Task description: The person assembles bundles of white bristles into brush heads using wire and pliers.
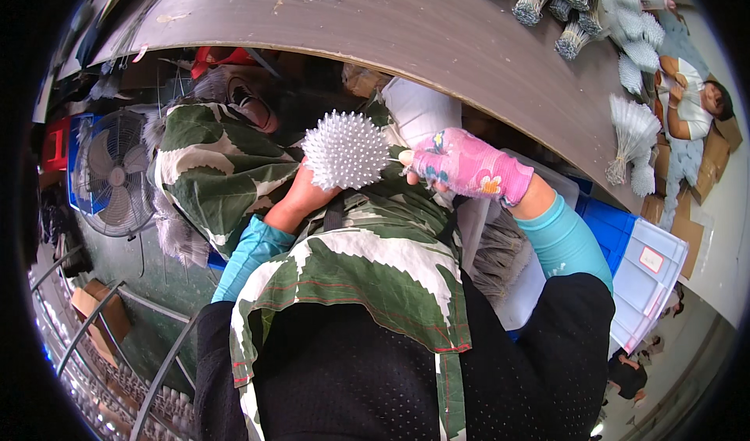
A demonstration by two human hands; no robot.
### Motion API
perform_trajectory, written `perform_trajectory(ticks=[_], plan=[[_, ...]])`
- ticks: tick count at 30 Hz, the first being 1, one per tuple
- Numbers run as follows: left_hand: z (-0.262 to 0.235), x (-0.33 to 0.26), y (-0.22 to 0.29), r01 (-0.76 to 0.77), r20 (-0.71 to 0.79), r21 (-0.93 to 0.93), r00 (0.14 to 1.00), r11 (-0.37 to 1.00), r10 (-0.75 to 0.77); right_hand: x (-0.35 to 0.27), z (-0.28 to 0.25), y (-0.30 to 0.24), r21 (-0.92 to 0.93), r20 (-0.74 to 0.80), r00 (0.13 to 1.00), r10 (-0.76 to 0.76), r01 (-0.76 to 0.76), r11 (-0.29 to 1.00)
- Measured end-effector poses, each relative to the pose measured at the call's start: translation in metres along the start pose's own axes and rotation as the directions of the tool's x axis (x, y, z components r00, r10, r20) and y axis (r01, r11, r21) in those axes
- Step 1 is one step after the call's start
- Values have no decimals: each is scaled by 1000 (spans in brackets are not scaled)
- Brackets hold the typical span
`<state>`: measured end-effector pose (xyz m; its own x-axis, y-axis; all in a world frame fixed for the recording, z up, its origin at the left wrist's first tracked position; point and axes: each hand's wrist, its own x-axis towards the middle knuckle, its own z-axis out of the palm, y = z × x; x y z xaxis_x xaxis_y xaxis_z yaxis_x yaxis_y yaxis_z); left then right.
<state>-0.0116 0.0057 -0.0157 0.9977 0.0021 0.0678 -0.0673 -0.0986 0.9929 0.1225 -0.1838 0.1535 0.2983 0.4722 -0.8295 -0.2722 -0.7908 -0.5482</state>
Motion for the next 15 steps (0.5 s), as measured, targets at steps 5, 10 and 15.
perform_trajectory(ticks=[5, 10, 15], plan=[[1, -1, 3, 40, 11, -46, 999, 998, -40, 2, -4, 2, -94, -12, 999, -33, 32, 995], [1, -1, 0, 0, 8, 7, 1000, 1000, 0, 7, -1, 6, -72, -9, 1000, -2, 1, 997], [1, -1, -4, -47, 23, 38, 999, 998, 46, 3, 0, 0, -82, -7, 997, -78, 77, 994]])
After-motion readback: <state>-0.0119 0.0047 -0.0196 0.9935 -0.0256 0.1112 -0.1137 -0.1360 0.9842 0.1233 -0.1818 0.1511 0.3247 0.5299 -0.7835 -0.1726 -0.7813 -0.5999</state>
